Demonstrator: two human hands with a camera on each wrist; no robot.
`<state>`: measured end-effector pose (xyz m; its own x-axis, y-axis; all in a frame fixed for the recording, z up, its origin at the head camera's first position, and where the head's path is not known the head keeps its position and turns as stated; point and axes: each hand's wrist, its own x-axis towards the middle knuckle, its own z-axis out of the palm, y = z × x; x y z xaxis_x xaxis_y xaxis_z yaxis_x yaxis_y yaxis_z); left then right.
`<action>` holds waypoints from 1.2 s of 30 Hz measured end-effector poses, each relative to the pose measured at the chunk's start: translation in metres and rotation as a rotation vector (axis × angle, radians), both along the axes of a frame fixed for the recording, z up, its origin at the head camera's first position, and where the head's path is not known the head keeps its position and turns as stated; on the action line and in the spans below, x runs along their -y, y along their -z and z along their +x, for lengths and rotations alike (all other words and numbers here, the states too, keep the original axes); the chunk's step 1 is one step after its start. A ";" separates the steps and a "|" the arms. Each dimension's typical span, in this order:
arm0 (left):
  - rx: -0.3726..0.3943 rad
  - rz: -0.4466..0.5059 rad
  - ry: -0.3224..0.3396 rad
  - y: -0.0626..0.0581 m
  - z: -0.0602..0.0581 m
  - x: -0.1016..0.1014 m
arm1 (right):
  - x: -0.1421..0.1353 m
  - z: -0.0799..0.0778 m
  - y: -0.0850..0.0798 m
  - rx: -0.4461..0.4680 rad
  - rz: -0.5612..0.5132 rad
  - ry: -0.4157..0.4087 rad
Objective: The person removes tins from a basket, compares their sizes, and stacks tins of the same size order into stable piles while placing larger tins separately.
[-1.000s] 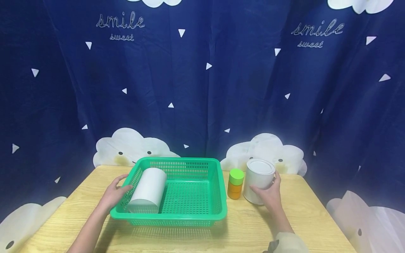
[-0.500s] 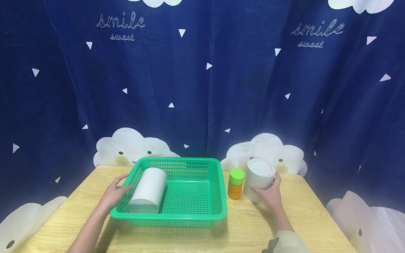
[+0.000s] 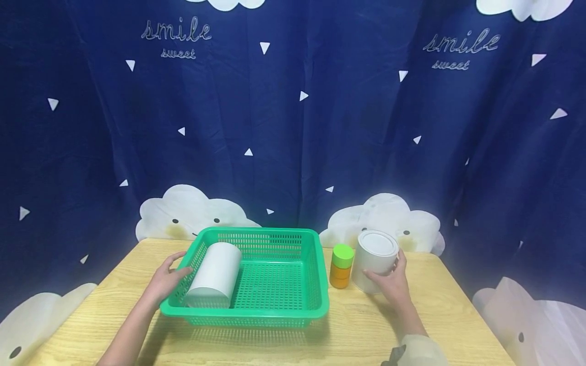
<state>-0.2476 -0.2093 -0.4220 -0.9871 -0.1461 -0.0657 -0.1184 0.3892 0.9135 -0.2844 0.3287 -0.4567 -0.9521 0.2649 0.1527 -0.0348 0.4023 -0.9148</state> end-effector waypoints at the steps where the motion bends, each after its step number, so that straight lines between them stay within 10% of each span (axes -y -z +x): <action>1: 0.000 0.000 0.000 0.000 0.000 0.000 | 0.000 0.000 0.000 -0.001 -0.003 -0.005; 36: 0.004 -0.007 0.002 -0.002 0.001 -0.001 | -0.002 0.011 -0.011 0.016 0.033 -0.018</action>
